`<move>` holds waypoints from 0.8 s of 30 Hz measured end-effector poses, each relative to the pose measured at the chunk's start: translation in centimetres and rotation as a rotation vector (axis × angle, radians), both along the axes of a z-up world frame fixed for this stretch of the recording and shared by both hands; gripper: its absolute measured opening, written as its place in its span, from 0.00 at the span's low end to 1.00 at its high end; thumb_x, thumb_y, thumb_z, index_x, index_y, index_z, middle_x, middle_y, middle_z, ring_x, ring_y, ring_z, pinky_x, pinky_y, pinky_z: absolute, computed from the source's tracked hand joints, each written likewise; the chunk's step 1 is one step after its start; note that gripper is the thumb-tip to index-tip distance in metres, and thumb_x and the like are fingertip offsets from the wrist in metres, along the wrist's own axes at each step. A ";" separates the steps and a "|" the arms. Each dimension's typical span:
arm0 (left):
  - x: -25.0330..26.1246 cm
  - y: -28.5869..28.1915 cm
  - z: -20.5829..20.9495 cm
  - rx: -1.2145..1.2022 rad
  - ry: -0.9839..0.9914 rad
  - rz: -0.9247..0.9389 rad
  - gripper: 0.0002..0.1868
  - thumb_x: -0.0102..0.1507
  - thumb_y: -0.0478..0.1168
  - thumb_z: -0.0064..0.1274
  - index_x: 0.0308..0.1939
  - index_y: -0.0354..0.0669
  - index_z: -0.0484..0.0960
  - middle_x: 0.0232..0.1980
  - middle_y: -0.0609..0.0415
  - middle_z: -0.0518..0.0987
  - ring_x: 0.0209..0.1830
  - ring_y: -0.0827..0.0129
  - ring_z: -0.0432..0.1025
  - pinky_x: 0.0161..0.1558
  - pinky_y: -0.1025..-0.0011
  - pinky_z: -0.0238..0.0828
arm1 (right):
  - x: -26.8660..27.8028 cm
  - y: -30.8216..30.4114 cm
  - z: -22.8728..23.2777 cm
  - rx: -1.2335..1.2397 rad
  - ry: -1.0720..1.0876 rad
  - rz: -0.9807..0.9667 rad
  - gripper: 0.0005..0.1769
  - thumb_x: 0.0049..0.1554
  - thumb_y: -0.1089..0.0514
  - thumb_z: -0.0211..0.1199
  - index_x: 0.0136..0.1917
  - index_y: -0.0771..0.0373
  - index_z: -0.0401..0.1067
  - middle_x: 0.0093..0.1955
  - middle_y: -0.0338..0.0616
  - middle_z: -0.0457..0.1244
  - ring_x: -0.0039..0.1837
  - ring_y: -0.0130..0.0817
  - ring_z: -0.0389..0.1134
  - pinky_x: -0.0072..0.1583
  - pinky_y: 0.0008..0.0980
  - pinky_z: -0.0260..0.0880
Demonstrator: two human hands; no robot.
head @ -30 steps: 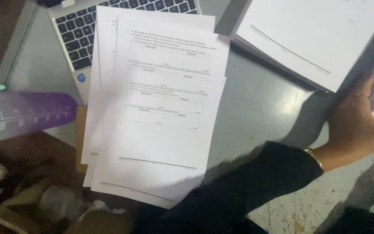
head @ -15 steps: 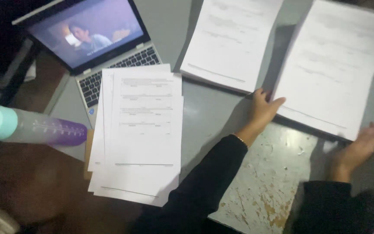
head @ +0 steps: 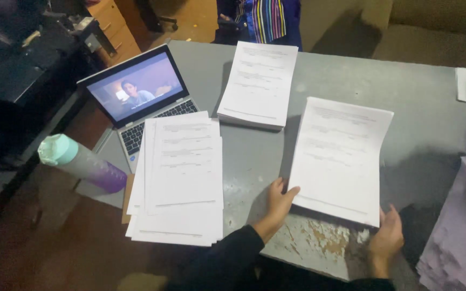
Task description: Sorting and stacking printed documents on a desk
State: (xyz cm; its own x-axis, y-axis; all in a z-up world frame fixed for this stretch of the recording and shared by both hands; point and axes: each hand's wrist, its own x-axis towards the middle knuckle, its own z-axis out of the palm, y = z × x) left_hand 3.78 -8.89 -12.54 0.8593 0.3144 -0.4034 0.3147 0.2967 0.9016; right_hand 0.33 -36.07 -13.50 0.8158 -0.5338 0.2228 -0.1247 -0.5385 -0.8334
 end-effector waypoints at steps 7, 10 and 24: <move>-19.5 -0.1 1.2 -0.198 0.000 -0.032 0.45 0.63 0.50 0.59 0.78 0.40 0.54 0.80 0.43 0.60 0.80 0.63 0.59 0.76 0.68 0.54 | -12.7 0.3 7.6 0.641 0.227 0.142 0.50 0.61 0.27 0.31 0.85 0.60 0.45 0.77 0.62 0.54 0.77 0.53 0.55 0.73 0.50 0.54; -23.6 2.9 0.9 -0.091 0.127 -0.160 0.33 0.64 0.56 0.51 0.71 0.45 0.73 0.73 0.52 0.74 0.73 0.70 0.68 0.72 0.73 0.61 | -17.9 -1.2 3.9 0.195 0.199 -0.088 0.45 0.72 0.31 0.36 0.82 0.73 0.54 0.74 0.70 0.56 0.72 0.62 0.58 0.66 0.52 0.56; -21.7 0.9 -0.2 -0.730 0.171 -0.545 0.30 0.63 0.68 0.51 0.56 0.53 0.79 0.47 0.59 0.83 0.43 0.75 0.76 0.52 0.75 0.75 | -22.9 6.7 -2.9 1.444 0.368 0.064 0.36 0.66 0.30 0.45 0.76 0.54 0.61 0.65 0.43 0.61 0.67 0.47 0.62 0.65 0.50 0.60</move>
State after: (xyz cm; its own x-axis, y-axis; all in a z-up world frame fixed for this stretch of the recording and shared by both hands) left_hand -17.91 -7.99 -12.75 0.7244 -0.4974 -0.4773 0.6890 0.5446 0.4782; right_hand -22.54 -29.39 -16.43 0.7375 -0.0703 -0.6717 -0.4500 0.6905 -0.5663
